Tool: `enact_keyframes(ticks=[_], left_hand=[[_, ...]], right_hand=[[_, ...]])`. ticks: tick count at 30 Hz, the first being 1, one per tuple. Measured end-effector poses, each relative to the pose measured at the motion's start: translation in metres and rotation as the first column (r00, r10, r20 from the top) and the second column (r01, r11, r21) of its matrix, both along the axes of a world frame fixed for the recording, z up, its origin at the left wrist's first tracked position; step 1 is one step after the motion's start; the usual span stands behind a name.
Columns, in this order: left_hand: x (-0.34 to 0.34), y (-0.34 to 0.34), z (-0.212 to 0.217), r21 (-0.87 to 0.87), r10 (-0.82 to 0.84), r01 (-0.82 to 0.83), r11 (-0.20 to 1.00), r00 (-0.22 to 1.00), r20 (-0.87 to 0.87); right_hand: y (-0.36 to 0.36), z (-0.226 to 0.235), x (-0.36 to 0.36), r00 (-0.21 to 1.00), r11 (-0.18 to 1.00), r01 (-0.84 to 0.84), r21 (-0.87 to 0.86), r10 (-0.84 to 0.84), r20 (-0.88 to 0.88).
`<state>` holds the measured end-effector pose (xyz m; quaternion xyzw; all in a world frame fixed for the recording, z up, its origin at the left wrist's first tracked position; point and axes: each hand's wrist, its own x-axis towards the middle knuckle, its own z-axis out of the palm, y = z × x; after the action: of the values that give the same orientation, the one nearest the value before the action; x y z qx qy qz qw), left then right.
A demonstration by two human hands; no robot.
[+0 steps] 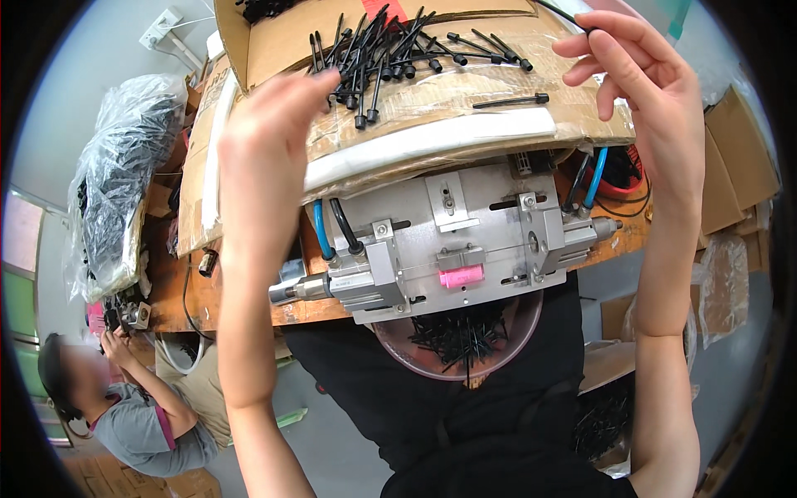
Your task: The person repeatedly picks up black cable ties and small black plastic caps, inserts the ties into a metal jig, and secures the caps onto the tie ends. The assembled units are placed into a clear plastic bowl beneath the jig. The process is repetitive and continuous throughout the clip.
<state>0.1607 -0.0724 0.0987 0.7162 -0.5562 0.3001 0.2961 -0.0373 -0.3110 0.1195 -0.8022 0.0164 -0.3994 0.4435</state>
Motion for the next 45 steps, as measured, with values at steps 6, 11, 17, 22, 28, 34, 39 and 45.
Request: enact_keyframes(ticks=[6,11,17,22,28,34,39,45], left_hand=[[-0.041,0.025,-0.042,0.088,-0.009,0.016,0.996,0.997,-0.082],[-0.052,0.027,-0.067,0.002,0.133,-0.133,0.991,0.991,-0.022],[-0.061,0.021,-0.081,-0.033,0.208,-0.206,0.978,0.977,0.049],[-0.08,0.023,-0.082,-0.059,0.206,-0.206,0.977,0.979,0.001],[-0.181,0.045,-0.13,0.204,0.162,-0.119,0.972,0.965,-0.205],[-0.194,0.028,-0.14,0.348,0.258,-0.165,0.923,0.936,-0.24],[-0.19,0.025,-0.138,0.382,0.246,-0.146,0.913,0.942,-0.228],[-0.189,0.024,-0.136,0.396,0.238,-0.148,0.906,0.952,-0.191]], right_hand=[[0.004,-0.018,-0.021,1.0,0.998,-0.008,0.066,0.01,-0.029],[0.018,-0.027,-0.028,0.997,0.993,-0.052,0.107,0.046,0.054],[0.01,-0.037,-0.043,1.0,0.991,-0.025,0.128,0.027,-0.014],[0.008,-0.036,-0.061,1.0,0.989,-0.021,0.149,0.02,0.011],[-0.001,-0.05,-0.087,1.0,0.966,-0.005,0.258,0.012,-0.026],[0.01,-0.055,-0.091,1.0,0.966,-0.005,0.26,0.011,-0.022],[0.02,-0.053,-0.096,0.997,0.976,-0.078,0.205,0.079,0.005],[0.079,-0.071,-0.083,0.999,0.993,-0.008,0.117,0.013,-0.04]])
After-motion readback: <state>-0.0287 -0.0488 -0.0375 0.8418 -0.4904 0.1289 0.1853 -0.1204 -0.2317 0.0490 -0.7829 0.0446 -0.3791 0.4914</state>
